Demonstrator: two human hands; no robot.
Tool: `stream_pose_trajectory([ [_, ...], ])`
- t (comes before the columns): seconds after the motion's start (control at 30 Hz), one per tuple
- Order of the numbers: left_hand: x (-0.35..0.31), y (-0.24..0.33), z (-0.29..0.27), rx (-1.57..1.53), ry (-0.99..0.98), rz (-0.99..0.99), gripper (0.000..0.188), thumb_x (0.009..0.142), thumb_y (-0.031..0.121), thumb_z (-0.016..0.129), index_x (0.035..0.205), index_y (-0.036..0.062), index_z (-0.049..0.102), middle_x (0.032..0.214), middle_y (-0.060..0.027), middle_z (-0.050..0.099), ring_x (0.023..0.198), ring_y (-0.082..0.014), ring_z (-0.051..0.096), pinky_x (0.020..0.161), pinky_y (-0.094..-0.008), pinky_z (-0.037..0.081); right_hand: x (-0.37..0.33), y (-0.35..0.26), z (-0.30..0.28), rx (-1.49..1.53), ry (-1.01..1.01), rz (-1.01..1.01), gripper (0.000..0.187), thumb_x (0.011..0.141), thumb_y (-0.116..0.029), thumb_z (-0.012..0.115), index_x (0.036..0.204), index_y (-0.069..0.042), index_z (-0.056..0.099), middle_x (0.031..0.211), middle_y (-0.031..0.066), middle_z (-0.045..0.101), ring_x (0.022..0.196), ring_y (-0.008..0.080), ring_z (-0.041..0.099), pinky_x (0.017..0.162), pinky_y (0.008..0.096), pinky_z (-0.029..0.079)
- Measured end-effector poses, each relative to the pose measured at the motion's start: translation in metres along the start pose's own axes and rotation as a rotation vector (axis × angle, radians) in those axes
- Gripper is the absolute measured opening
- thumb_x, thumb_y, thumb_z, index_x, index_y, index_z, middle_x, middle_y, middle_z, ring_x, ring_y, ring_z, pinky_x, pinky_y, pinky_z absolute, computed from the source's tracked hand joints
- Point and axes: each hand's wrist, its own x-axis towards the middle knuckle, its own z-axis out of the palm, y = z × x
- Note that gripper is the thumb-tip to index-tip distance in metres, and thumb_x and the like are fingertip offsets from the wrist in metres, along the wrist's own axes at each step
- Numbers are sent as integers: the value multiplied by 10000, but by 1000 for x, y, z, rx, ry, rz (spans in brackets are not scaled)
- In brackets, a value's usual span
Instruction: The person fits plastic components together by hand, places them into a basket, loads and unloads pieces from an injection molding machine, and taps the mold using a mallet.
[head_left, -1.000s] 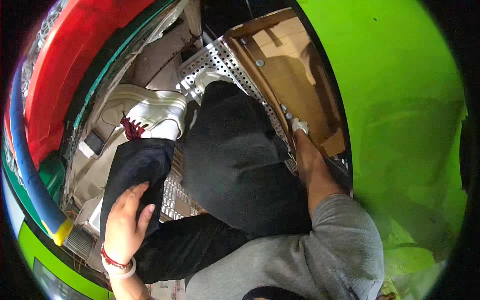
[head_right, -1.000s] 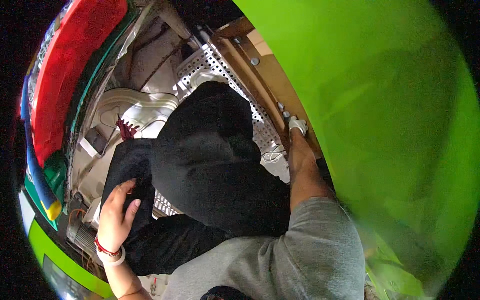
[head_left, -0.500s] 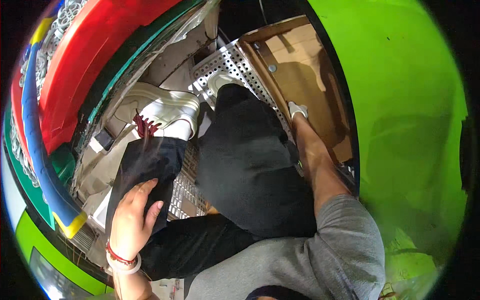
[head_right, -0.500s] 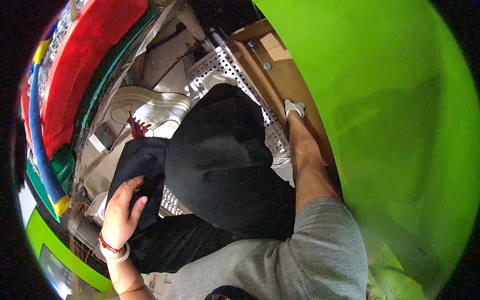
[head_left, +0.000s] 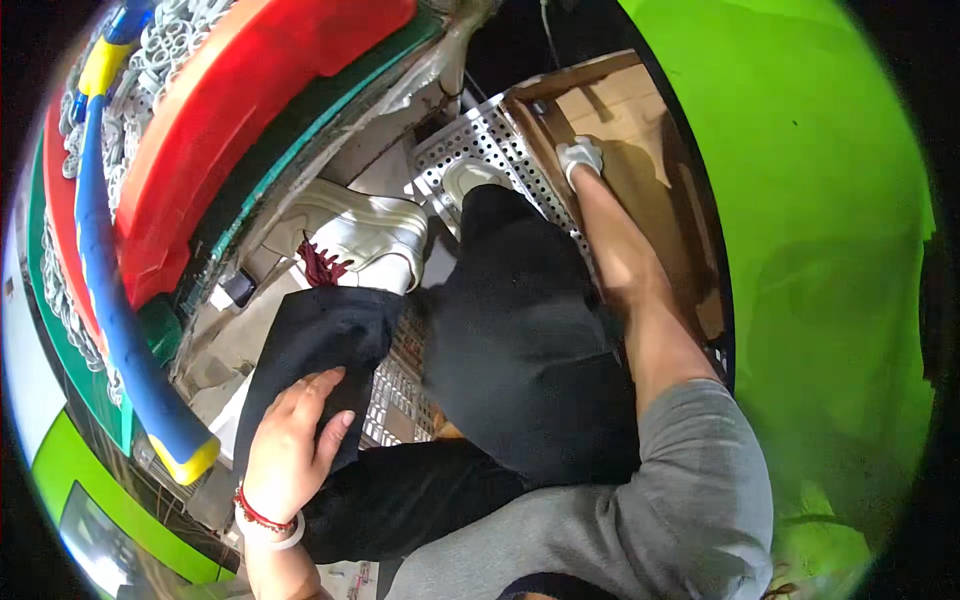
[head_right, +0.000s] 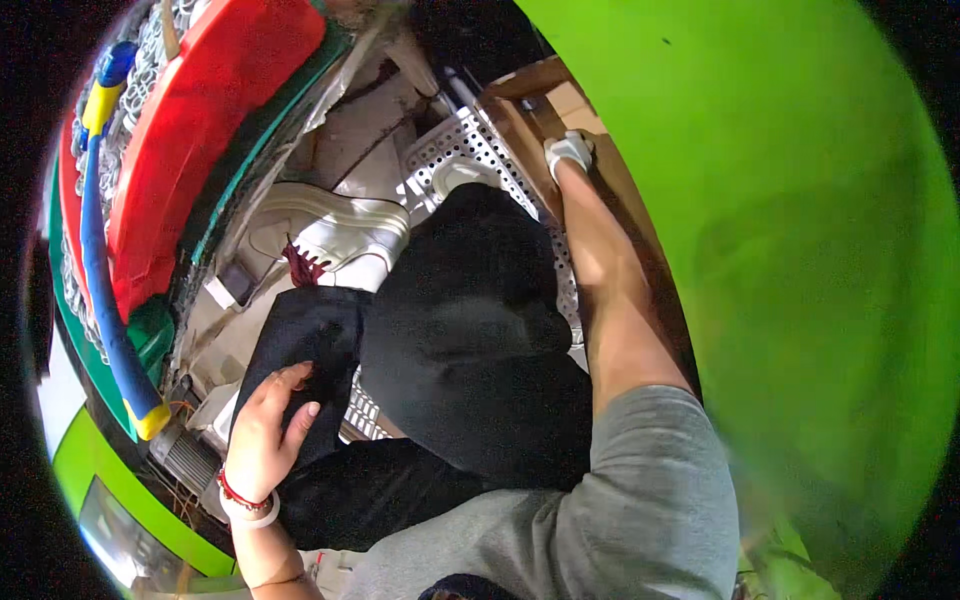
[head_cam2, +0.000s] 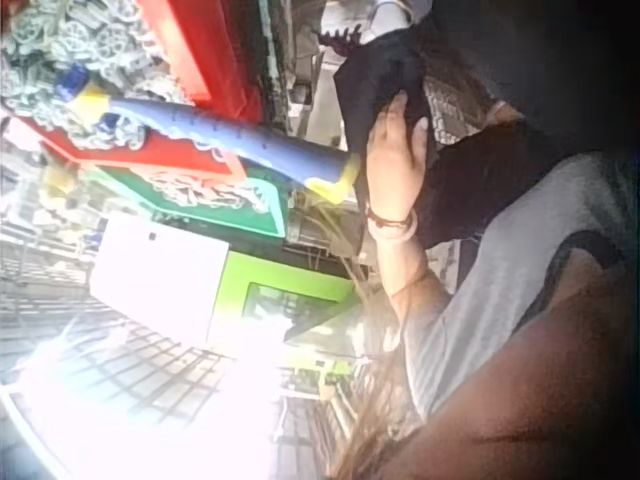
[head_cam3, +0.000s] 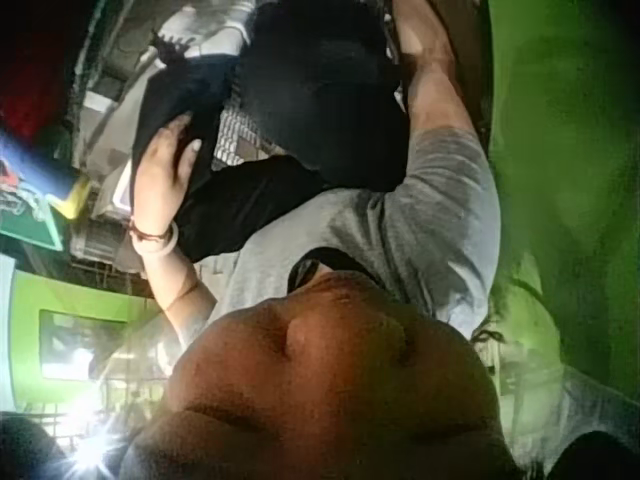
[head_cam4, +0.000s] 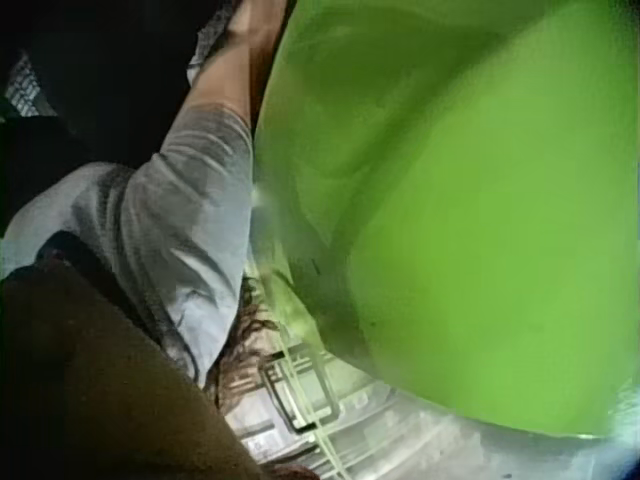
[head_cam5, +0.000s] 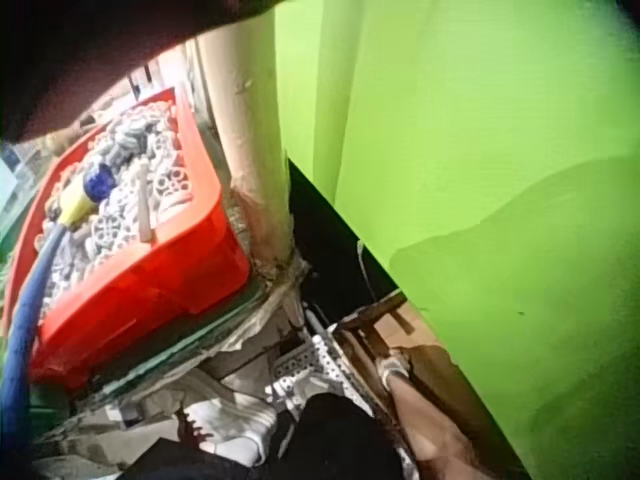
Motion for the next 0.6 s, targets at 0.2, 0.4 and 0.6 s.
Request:
stream_pose_trajectory([
  [0.2, 1, -3, -5, 5, 31, 33, 374, 804, 135, 624, 1147, 23, 527, 1063, -177, 585, 973, -352, 559, 852, -390, 445, 24, 4, -1, -242, -104, -200, 299, 730, -282, 529, 892, -70, 664, 986, 176, 636, 946, 346, 605, 842, 383, 477],
  [0.4, 3, -4, -10, 21, 17, 56, 366, 789, 80, 628, 1128, -8, 519, 1086, -183, 584, 991, -350, 564, 857, -376, 449, 27, 10, 9, 42, 25, -363, 174, 733, -191, 605, 853, -76, 659, 907, 134, 658, 825, 303, 633, 769, 347, 490],
  [0.6, 0, -8, -10, 25, -5, 60, 384, 798, 111, 631, 1145, 4, 506, 1116, -176, 580, 1015, -341, 562, 876, -380, 444, 54, -59, 22, 191, -165, -329, 450, 791, -229, 647, 1217, -123, 549, 1115, 209, 603, 955, 295, 619, 864, 386, 452],
])
